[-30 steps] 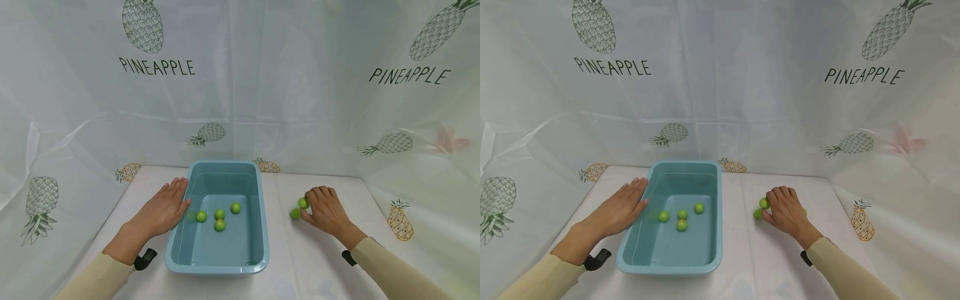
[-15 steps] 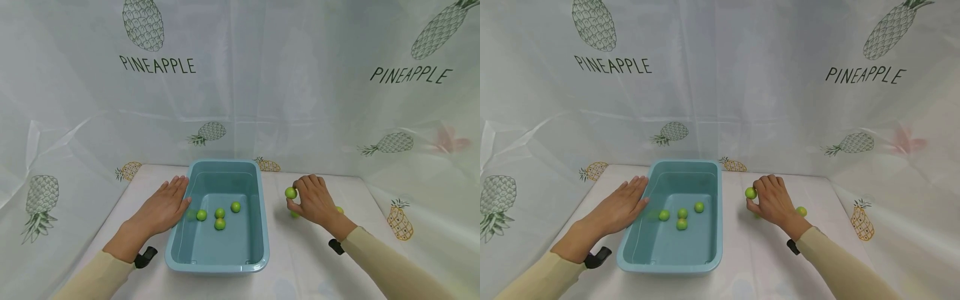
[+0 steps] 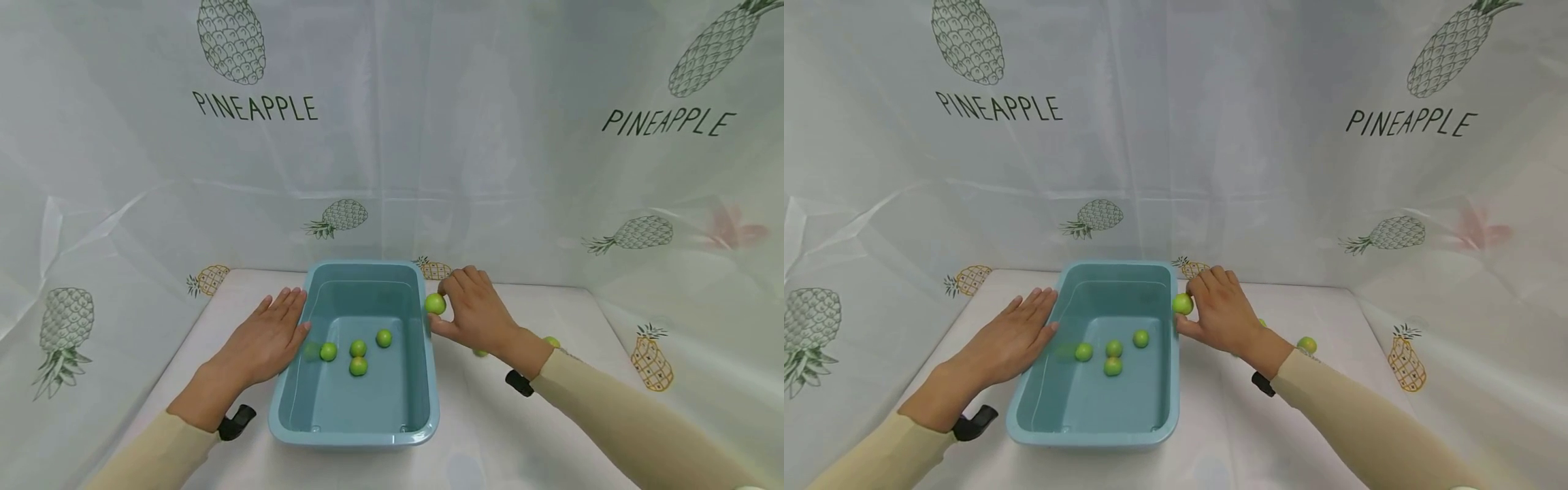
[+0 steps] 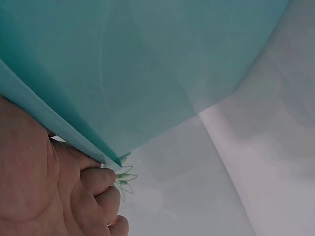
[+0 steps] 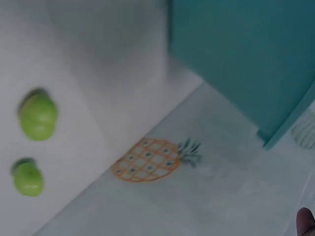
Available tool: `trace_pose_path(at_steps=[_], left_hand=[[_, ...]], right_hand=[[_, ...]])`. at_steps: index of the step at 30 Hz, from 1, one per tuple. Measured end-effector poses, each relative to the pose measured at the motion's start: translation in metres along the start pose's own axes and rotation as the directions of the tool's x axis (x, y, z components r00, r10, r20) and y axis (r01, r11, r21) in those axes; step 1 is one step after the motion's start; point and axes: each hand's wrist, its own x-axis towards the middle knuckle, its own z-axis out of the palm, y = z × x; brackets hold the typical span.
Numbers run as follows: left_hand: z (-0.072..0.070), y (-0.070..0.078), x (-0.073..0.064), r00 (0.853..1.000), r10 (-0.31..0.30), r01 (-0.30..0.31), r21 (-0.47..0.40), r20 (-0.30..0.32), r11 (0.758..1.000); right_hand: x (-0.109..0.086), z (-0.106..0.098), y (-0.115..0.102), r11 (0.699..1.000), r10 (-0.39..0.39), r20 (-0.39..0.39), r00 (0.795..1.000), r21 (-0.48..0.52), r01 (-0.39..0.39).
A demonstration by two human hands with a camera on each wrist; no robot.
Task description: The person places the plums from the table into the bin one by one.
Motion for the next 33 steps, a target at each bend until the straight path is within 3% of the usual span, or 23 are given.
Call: trace_pose_path(at_steps=[7, 13, 17, 33], left_hand=[[0.001, 0.001, 0.000, 1.000, -0.006, 0.006, 0.001, -0.005, 1.000], [0.001, 0.002, 0.000, 1.000, -0.009, 0.009, -0.005, -0.011, 1.000], [0.001, 0.002, 0.001, 1.000, -0.014, 0.014, -0.005, -0.014, 1.000], [0.004, 0.001, 0.000, 1.000, -0.025, 0.025, -0.012, 0.004, 1.000]], right_hand=[[0.031, 0.004, -0.040, 0.990, -0.115, 0.080, 0.990, 0.089, 0.108], [0.041, 0.015, -0.075, 0.970, -0.229, 0.168, 0.959, 0.126, 0.210], [0.043, 0.021, -0.093, 0.962, -0.266, 0.213, 0.940, 0.122, 0.244], [0.040, 0.038, -0.110, 0.955, -0.289, 0.339, 0.895, 0.033, 0.296]])
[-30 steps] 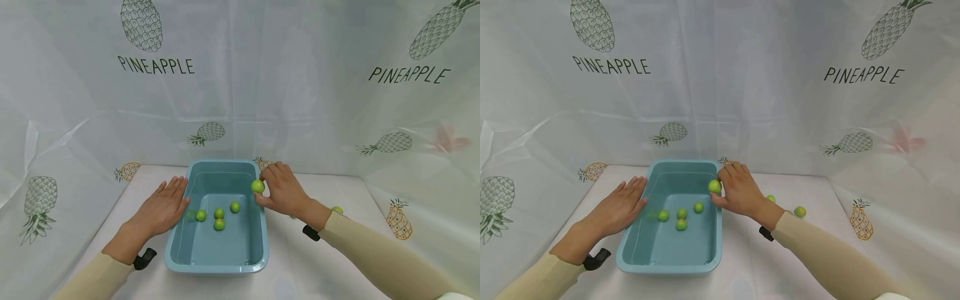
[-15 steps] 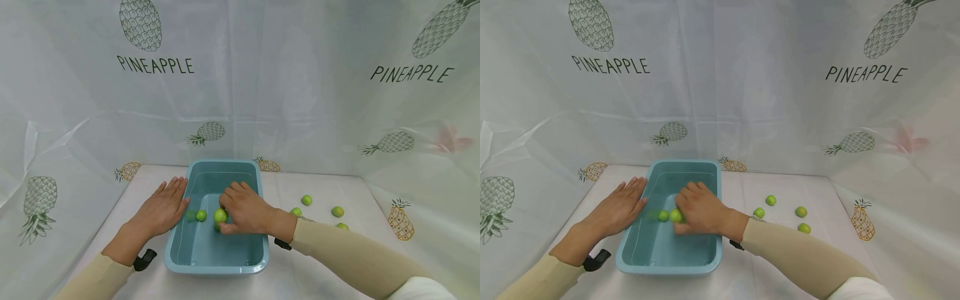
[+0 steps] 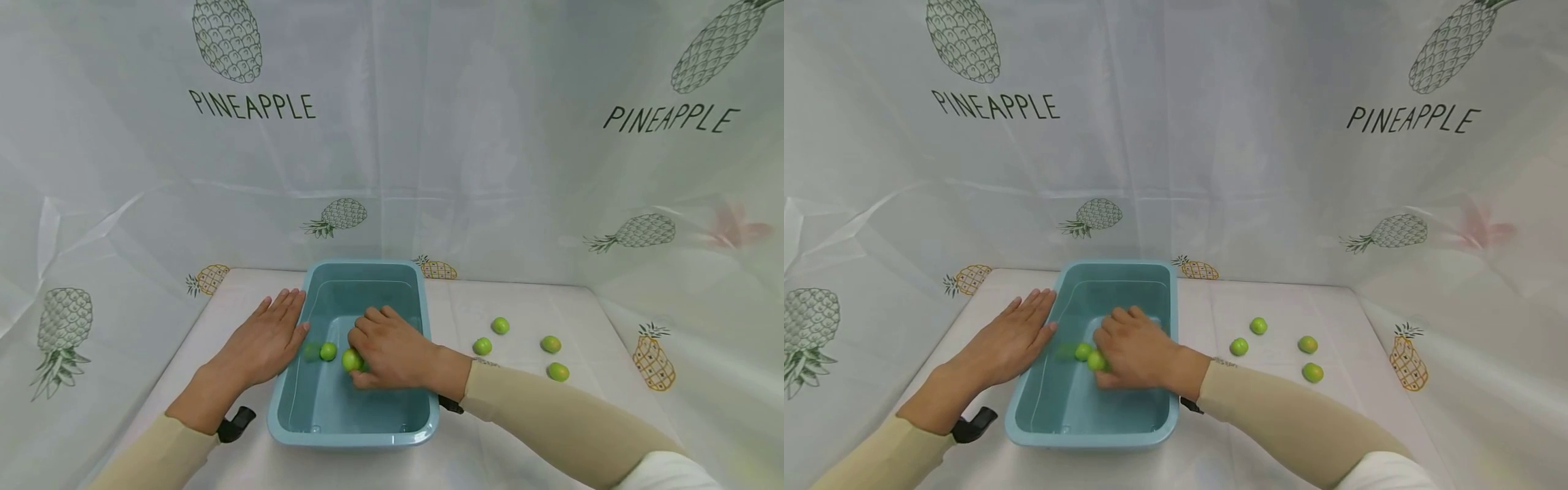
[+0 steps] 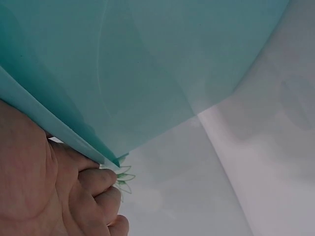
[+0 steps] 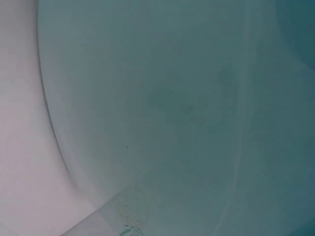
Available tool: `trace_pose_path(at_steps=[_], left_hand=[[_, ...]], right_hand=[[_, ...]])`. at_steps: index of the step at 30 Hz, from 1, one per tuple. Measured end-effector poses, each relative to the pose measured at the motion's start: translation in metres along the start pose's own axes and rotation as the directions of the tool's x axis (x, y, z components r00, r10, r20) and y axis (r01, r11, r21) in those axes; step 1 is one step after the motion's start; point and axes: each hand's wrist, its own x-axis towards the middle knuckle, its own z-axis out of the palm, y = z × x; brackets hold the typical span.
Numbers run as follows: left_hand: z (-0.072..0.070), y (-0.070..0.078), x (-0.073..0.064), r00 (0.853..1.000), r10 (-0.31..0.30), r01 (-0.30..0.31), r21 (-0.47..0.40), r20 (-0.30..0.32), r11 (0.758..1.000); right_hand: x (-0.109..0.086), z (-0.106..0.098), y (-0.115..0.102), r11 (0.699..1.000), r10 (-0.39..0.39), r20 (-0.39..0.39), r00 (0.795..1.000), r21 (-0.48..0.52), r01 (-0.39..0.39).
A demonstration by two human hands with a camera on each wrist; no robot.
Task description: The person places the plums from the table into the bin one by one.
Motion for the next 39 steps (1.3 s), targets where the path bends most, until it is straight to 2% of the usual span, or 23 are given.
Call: trace_pose_path(at_steps=[14, 22, 34, 39], left_hand=[[-0.0013, 0.0018, -0.0002, 1.000, -0.001, 0.001, -0.002, -0.001, 1.000], [-0.0017, 0.0016, -0.0005, 1.000, 0.005, -0.005, -0.033, 0.002, 0.999], [-0.0016, 0.0007, -0.0010, 1.000, 0.004, -0.003, -0.043, 0.013, 0.999], [-0.0020, 0.0005, -0.0008, 1.000, 0.002, -0.001, -0.048, 0.015, 0.999]], right_hand=[[-0.0006, 0.0020, -0.0012, 0.999, 0.012, 0.022, 1.000, -0.045, -0.011], [-0.0007, 0.0020, -0.0017, 0.998, 0.019, 0.055, 0.998, -0.055, -0.016], [-0.0006, 0.0002, -0.0021, 0.999, 0.024, 0.050, 0.998, -0.037, -0.022], [-0.0015, -0.0003, -0.0003, 0.999, 0.034, 0.005, 0.999, -0.021, -0.034]])
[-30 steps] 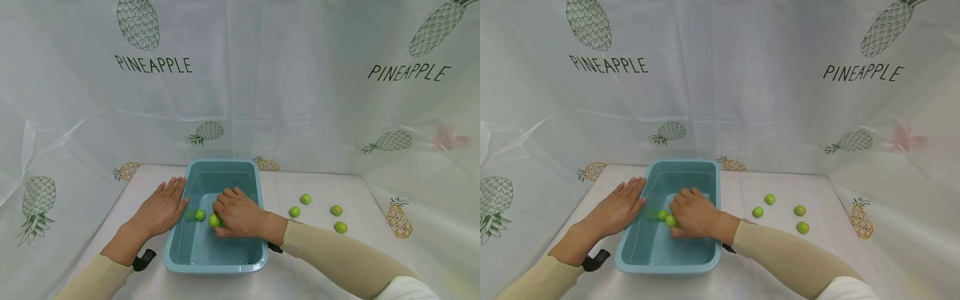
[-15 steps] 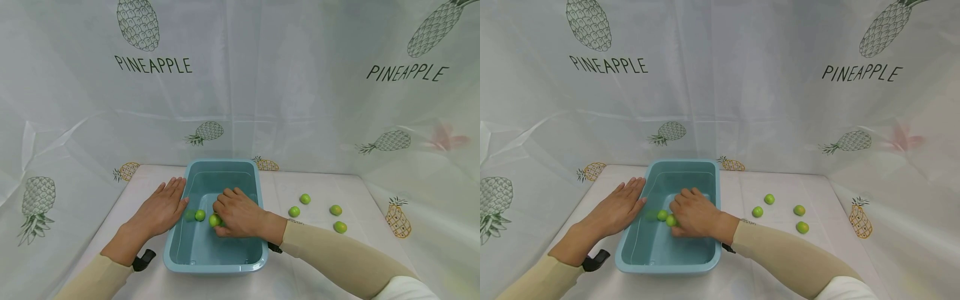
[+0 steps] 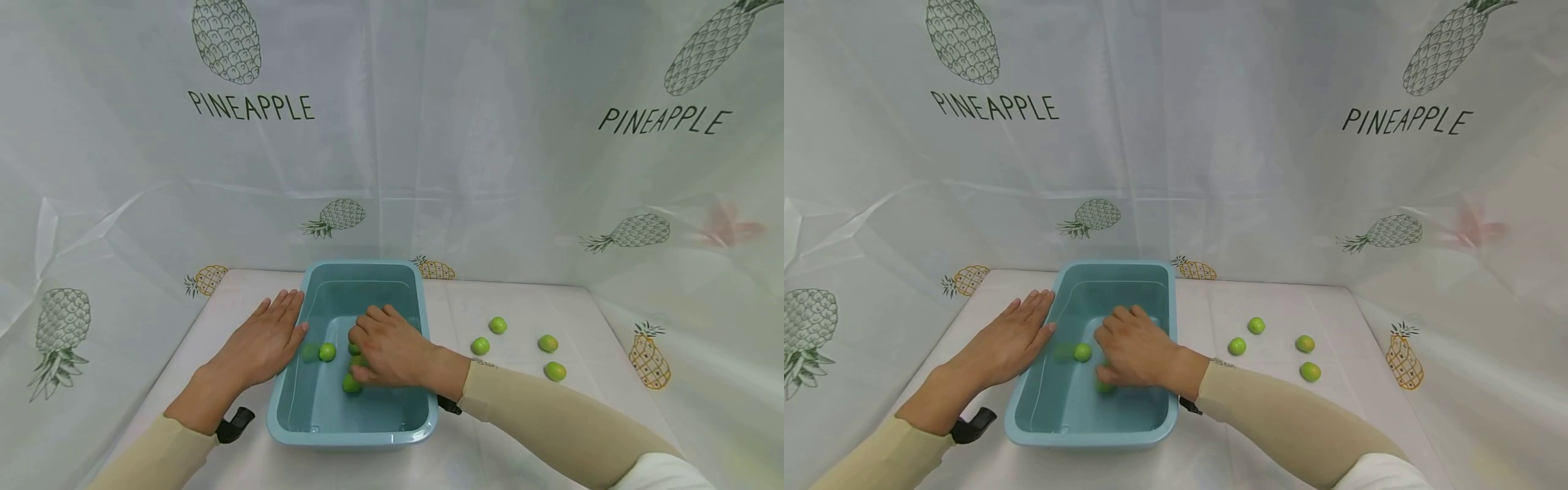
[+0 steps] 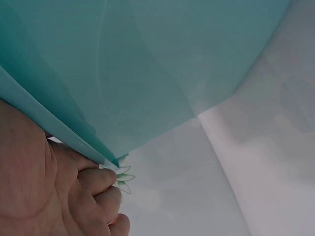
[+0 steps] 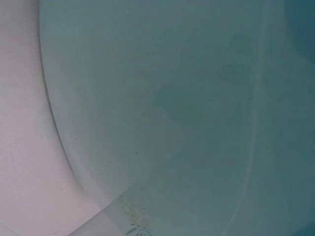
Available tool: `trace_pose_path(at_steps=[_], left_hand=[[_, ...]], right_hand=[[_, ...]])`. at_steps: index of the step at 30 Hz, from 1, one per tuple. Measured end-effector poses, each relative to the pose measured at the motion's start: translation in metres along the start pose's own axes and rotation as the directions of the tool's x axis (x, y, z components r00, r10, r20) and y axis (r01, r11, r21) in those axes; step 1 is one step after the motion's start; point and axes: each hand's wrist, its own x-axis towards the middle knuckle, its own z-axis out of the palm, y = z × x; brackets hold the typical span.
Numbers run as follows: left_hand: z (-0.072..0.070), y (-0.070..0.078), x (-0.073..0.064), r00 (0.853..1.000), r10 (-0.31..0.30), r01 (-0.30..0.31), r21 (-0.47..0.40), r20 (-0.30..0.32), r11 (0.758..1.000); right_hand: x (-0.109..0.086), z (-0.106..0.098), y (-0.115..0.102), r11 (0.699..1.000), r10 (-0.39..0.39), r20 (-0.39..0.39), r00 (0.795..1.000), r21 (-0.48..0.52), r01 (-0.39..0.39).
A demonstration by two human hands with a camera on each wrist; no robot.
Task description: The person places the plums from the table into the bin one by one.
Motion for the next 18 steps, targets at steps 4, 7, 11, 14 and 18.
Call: trace_pose_path(at_steps=[4, 7, 11, 14, 18], left_hand=[[0.001, 0.000, 0.000, 1.000, 0.000, 0.000, 0.004, 0.002, 1.000], [0.001, 0.001, 0.000, 1.000, 0.001, -0.001, 0.008, -0.001, 1.000], [0.000, 0.002, -0.001, 1.000, 0.006, -0.006, 0.016, -0.009, 1.000], [0.000, 0.002, -0.001, 1.000, 0.010, -0.010, 0.018, -0.015, 1.000], [0.000, 0.003, -0.001, 1.000, 0.011, -0.011, 0.017, -0.017, 1.000]], right_hand=[[-0.004, -0.002, 0.006, 1.000, 0.021, -0.092, 0.996, 0.016, -0.019], [-0.010, -0.006, 0.014, 0.998, 0.053, -0.171, 0.984, 0.039, -0.048], [-0.022, -0.012, 0.030, 0.990, 0.126, -0.243, 0.962, 0.088, -0.107], [-0.036, -0.015, 0.046, 0.981, 0.187, -0.285, 0.940, 0.108, -0.163], [-0.062, -0.015, 0.074, 0.957, 0.289, -0.330, 0.898, 0.127, -0.261]])
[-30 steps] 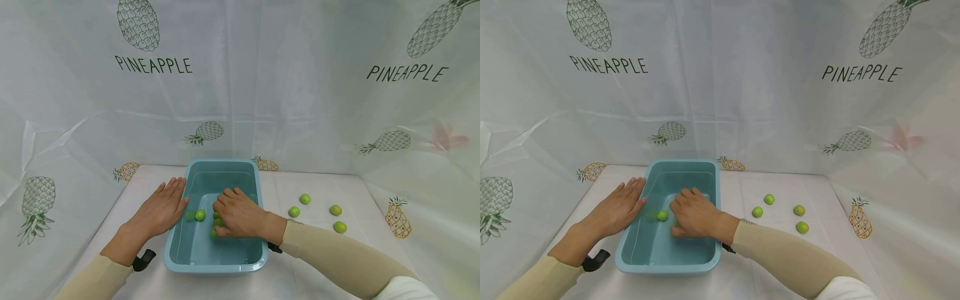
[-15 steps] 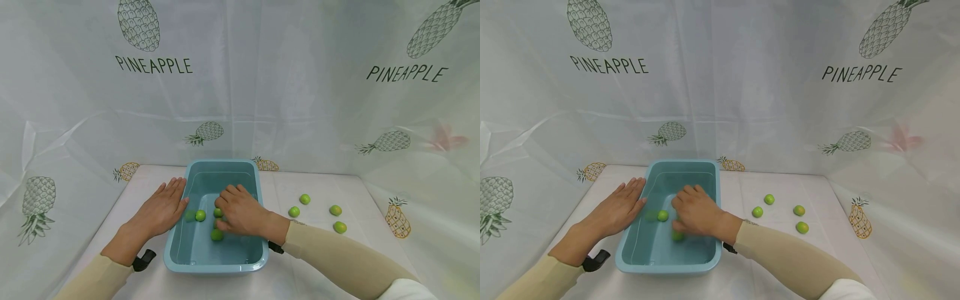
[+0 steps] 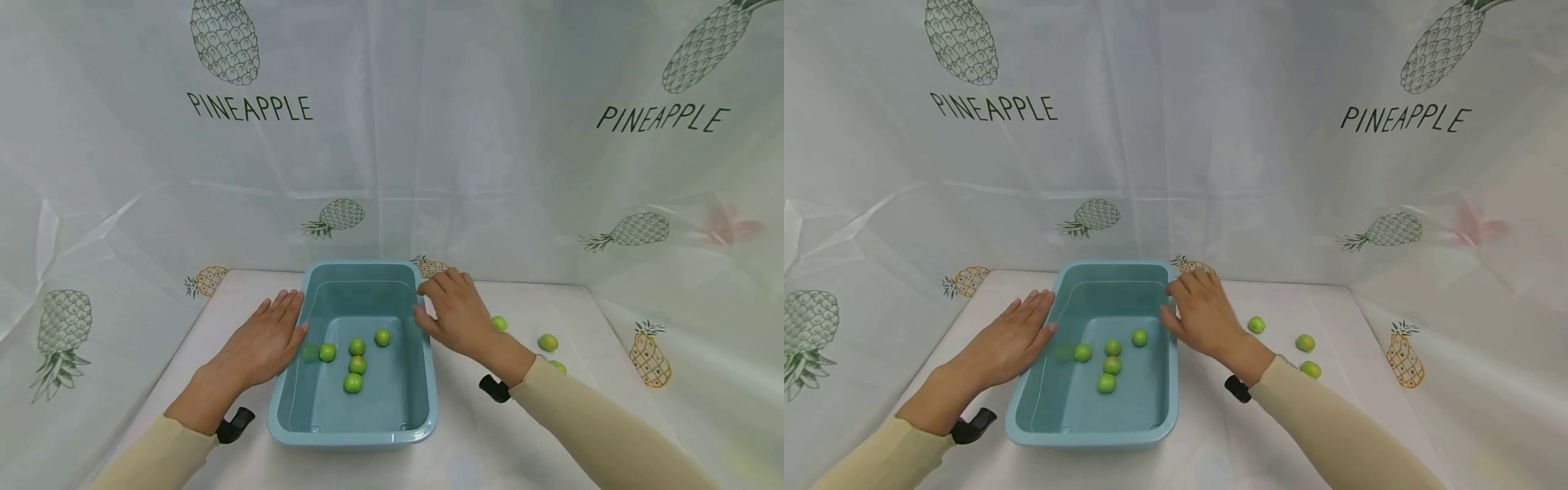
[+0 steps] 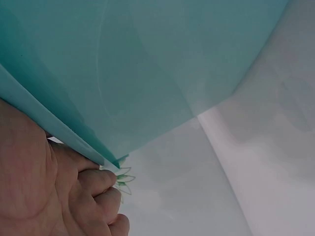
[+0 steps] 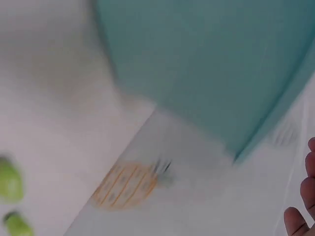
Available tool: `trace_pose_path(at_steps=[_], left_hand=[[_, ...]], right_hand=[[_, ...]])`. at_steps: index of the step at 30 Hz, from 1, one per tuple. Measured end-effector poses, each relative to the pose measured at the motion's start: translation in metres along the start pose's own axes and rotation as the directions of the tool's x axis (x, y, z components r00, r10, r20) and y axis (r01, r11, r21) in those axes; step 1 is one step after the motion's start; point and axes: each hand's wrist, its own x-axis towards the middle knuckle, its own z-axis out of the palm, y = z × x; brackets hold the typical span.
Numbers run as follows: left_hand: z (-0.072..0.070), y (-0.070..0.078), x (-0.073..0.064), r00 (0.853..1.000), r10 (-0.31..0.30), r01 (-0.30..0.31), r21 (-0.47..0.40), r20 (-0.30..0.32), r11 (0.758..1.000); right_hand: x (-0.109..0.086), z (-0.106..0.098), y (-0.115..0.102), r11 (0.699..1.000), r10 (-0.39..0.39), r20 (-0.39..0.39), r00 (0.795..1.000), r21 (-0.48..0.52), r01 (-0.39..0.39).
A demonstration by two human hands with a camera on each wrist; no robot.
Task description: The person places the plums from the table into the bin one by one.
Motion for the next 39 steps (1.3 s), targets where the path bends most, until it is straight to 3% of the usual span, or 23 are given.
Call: trace_pose_path(at_steps=[8, 15, 20, 26, 30, 33, 39], left_hand=[[-0.002, 0.000, -0.001, 1.000, -0.002, 0.002, 0.001, 0.002, 1.000], [-0.002, -0.001, -0.001, 1.000, -0.001, 0.001, -0.009, 0.002, 1.000], [-0.001, -0.002, -0.001, 1.000, -0.010, 0.010, -0.017, 0.019, 1.000], [0.002, -0.003, -0.001, 1.000, -0.014, 0.014, -0.023, 0.027, 1.000], [0.002, -0.002, -0.001, 0.999, -0.017, 0.018, -0.030, 0.027, 0.999], [0.002, -0.001, -0.001, 1.000, -0.015, 0.016, -0.036, 0.024, 0.999], [0.002, -0.001, -0.002, 1.000, -0.017, 0.018, -0.040, 0.025, 0.999]], right_hand=[[-0.043, -0.017, 0.076, 0.970, 0.217, 0.009, 0.976, -0.114, -0.214], [-0.079, -0.015, 0.118, 0.951, 0.204, 0.043, 0.978, -0.244, -0.188], [-0.098, -0.003, 0.131, 0.932, 0.235, 0.141, 0.962, -0.313, -0.182], [-0.115, 0.017, 0.133, 0.916, 0.330, 0.327, 0.885, -0.339, -0.217], [-0.124, 0.030, 0.134, 0.911, 0.364, 0.406, 0.838, -0.341, -0.230], [-0.130, 0.037, 0.135, 0.912, 0.361, 0.424, 0.830, -0.344, -0.222], [-0.135, 0.045, 0.136, 0.919, 0.322, 0.418, 0.850, -0.354, -0.174]])
